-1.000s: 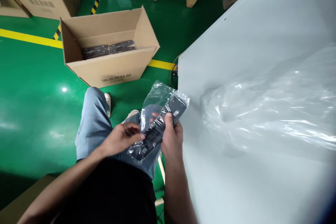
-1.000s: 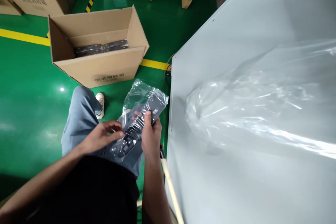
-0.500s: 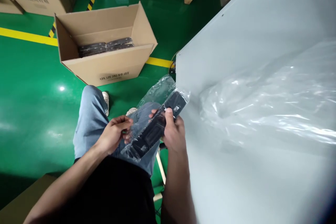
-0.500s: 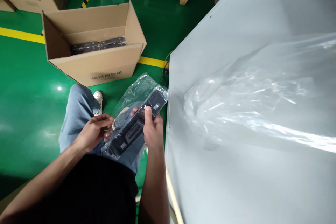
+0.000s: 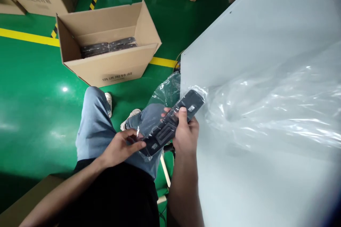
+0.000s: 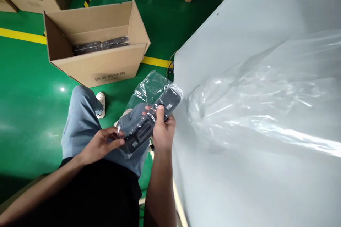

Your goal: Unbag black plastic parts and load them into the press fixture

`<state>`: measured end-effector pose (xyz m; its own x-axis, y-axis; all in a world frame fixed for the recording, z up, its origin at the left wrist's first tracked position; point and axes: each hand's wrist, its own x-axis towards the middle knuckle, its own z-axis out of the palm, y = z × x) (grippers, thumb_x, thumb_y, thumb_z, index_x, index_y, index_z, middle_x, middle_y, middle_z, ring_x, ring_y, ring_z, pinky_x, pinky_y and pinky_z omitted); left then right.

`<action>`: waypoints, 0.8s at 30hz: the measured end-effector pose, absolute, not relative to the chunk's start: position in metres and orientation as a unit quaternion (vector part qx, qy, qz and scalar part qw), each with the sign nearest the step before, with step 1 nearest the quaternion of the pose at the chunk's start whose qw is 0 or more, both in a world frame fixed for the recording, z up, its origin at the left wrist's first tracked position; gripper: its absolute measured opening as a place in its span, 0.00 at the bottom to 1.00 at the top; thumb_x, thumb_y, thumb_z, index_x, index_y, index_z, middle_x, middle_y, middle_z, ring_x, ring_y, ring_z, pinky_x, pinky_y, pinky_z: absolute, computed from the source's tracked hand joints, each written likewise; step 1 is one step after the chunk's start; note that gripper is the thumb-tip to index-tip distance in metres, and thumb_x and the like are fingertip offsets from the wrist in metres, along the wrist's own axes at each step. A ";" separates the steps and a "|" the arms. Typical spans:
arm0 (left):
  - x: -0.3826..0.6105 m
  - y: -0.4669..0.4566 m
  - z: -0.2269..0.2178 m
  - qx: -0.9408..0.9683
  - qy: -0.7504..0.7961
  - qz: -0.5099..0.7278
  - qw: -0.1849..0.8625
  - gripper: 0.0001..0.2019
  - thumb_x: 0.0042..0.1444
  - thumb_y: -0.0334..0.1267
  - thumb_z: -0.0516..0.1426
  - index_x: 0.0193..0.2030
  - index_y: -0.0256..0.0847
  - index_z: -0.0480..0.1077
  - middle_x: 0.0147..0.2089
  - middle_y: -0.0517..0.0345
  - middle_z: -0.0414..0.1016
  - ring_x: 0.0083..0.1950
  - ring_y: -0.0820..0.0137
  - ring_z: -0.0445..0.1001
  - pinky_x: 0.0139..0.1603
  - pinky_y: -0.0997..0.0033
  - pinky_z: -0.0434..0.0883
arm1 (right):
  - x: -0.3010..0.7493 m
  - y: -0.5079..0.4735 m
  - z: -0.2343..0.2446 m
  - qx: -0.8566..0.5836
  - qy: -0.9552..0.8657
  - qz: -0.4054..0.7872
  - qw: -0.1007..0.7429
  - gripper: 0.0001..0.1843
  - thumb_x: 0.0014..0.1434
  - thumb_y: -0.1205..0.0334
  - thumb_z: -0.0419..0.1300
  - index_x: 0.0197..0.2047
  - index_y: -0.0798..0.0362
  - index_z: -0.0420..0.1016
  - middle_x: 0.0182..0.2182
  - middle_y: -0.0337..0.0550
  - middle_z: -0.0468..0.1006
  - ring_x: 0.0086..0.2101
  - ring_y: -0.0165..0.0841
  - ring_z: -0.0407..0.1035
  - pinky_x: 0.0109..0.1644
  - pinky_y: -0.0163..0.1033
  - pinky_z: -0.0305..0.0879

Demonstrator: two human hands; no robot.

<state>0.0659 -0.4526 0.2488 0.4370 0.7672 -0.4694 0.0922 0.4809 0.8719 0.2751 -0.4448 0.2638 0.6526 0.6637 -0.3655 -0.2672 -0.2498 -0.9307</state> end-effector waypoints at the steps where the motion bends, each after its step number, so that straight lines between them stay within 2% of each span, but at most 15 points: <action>1: 0.070 -0.458 0.246 0.449 0.490 0.258 0.701 0.21 0.55 0.58 0.70 0.35 0.39 0.79 0.36 0.55 0.78 0.38 0.67 0.73 0.42 0.68 0.68 | 0.274 -0.444 0.262 -0.688 -0.141 0.393 0.594 0.34 0.52 0.27 0.70 0.40 0.52 0.78 0.36 0.47 0.87 0.30 0.40 0.81 0.30 0.43 0.79; 4: 0.074 -0.463 0.240 0.403 0.527 0.325 0.674 0.24 0.59 0.61 0.66 0.30 0.39 0.76 0.33 0.56 0.75 0.37 0.69 0.70 0.43 0.69 0.66 | 0.275 -0.443 0.258 -0.683 -0.137 0.416 0.584 0.35 0.50 0.25 0.70 0.36 0.52 0.78 0.34 0.48 0.87 0.32 0.42 0.82 0.33 0.45 0.81; 7: 0.074 -0.457 0.241 0.340 0.532 0.323 0.706 0.26 0.60 0.63 0.64 0.28 0.39 0.73 0.27 0.60 0.70 0.32 0.72 0.65 0.38 0.70 0.64 | 0.278 -0.443 0.256 -0.668 -0.148 0.450 0.573 0.34 0.52 0.25 0.69 0.34 0.52 0.77 0.32 0.48 0.86 0.34 0.44 0.83 0.34 0.46 0.82; 13: 0.070 -0.444 0.253 0.236 0.530 0.320 0.749 0.27 0.46 0.60 0.73 0.26 0.38 0.70 0.24 0.61 0.67 0.28 0.75 0.64 0.32 0.75 0.63 | 0.283 -0.439 0.246 -0.627 -0.138 0.514 0.569 0.32 0.48 0.27 0.73 0.30 0.49 0.74 0.30 0.45 0.86 0.34 0.43 0.82 0.34 0.46 0.82; 16: 0.069 -0.440 0.256 0.191 0.513 0.294 0.784 0.28 0.44 0.60 0.74 0.28 0.39 0.69 0.22 0.63 0.66 0.23 0.75 0.63 0.24 0.75 0.62 | 0.286 -0.437 0.237 -0.604 -0.110 0.526 0.589 0.33 0.46 0.27 0.74 0.35 0.49 0.77 0.31 0.42 0.86 0.32 0.40 0.81 0.32 0.43 0.80; 18: 0.068 -0.438 0.257 0.194 0.505 0.305 0.784 0.28 0.46 0.60 0.74 0.29 0.40 0.66 0.22 0.64 0.64 0.21 0.75 0.61 0.21 0.75 0.60 | 0.284 -0.436 0.232 -0.575 -0.084 0.538 0.610 0.35 0.45 0.27 0.74 0.42 0.48 0.80 0.33 0.40 0.86 0.31 0.37 0.81 0.32 0.41 0.80; 20: 0.068 -0.437 0.258 0.227 0.503 0.330 0.766 0.28 0.50 0.62 0.72 0.30 0.41 0.65 0.22 0.66 0.63 0.20 0.76 0.59 0.20 0.76 0.58 | 0.278 -0.436 0.227 -0.534 -0.055 0.567 0.625 0.38 0.43 0.27 0.75 0.47 0.46 0.80 0.38 0.39 0.87 0.35 0.37 0.82 0.37 0.42 0.81; 22: 0.066 -0.436 0.259 0.284 0.511 0.357 0.729 0.26 0.56 0.62 0.68 0.32 0.42 0.66 0.22 0.68 0.60 0.20 0.77 0.56 0.20 0.77 0.56 | 0.267 -0.438 0.223 -0.505 -0.026 0.599 0.622 0.40 0.41 0.25 0.75 0.46 0.47 0.80 0.42 0.42 0.88 0.43 0.40 0.83 0.44 0.45 0.82; 24: 0.066 -0.437 0.259 0.348 0.512 0.365 0.696 0.25 0.61 0.62 0.65 0.33 0.42 0.66 0.22 0.68 0.59 0.22 0.77 0.56 0.22 0.77 0.57 | 0.251 -0.442 0.218 -0.508 -0.003 0.617 0.601 0.39 0.42 0.26 0.75 0.45 0.48 0.79 0.43 0.43 0.88 0.45 0.43 0.83 0.46 0.47 0.82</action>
<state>0.0656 -0.4374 0.2593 0.2102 0.8637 -0.4582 -0.1525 0.4918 0.8572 0.2509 -0.4424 0.2182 0.2393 0.7444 -0.6234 -0.7381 -0.2777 -0.6149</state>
